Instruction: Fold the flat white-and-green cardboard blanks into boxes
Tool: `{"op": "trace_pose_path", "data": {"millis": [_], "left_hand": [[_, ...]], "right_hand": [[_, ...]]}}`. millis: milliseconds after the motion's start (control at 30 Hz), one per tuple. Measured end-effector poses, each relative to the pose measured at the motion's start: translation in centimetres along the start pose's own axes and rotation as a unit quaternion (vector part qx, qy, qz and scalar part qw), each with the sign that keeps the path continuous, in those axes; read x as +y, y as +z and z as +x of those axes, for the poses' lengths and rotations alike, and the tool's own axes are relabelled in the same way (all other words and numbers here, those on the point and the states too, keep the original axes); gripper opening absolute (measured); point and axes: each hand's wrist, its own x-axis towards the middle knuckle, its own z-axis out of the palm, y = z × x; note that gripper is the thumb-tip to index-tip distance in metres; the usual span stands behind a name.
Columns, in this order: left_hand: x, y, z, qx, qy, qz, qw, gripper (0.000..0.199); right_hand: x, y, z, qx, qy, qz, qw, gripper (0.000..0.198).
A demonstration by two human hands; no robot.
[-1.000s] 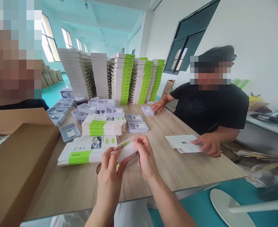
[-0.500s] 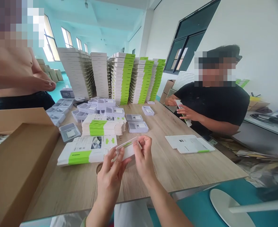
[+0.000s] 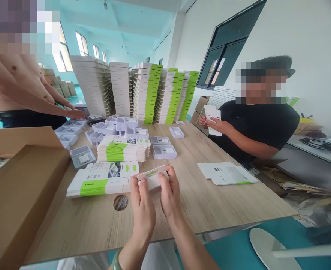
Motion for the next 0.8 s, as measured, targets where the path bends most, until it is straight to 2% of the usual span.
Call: {"op": "trace_pose_path", "data": {"millis": [400,567,800], "left_hand": [[-0.5,0.1,0.2,-0.027,-0.005,-0.067,0.997,0.02],[-0.6,0.0,0.1,-0.018,-0.008,-0.083,0.996,0.025],[-0.8,-0.9,0.4,-0.045,-0.008,-0.079,0.996,0.03]], "right_hand": [[0.6,-0.6,-0.8,0.079,0.013,0.003,0.997,0.02],[0.4,-0.5,-1.0,0.097,0.017,-0.01,0.995,0.021],[0.5,-0.5,-1.1,0.088,-0.003,-0.023,0.996,0.021]]}}
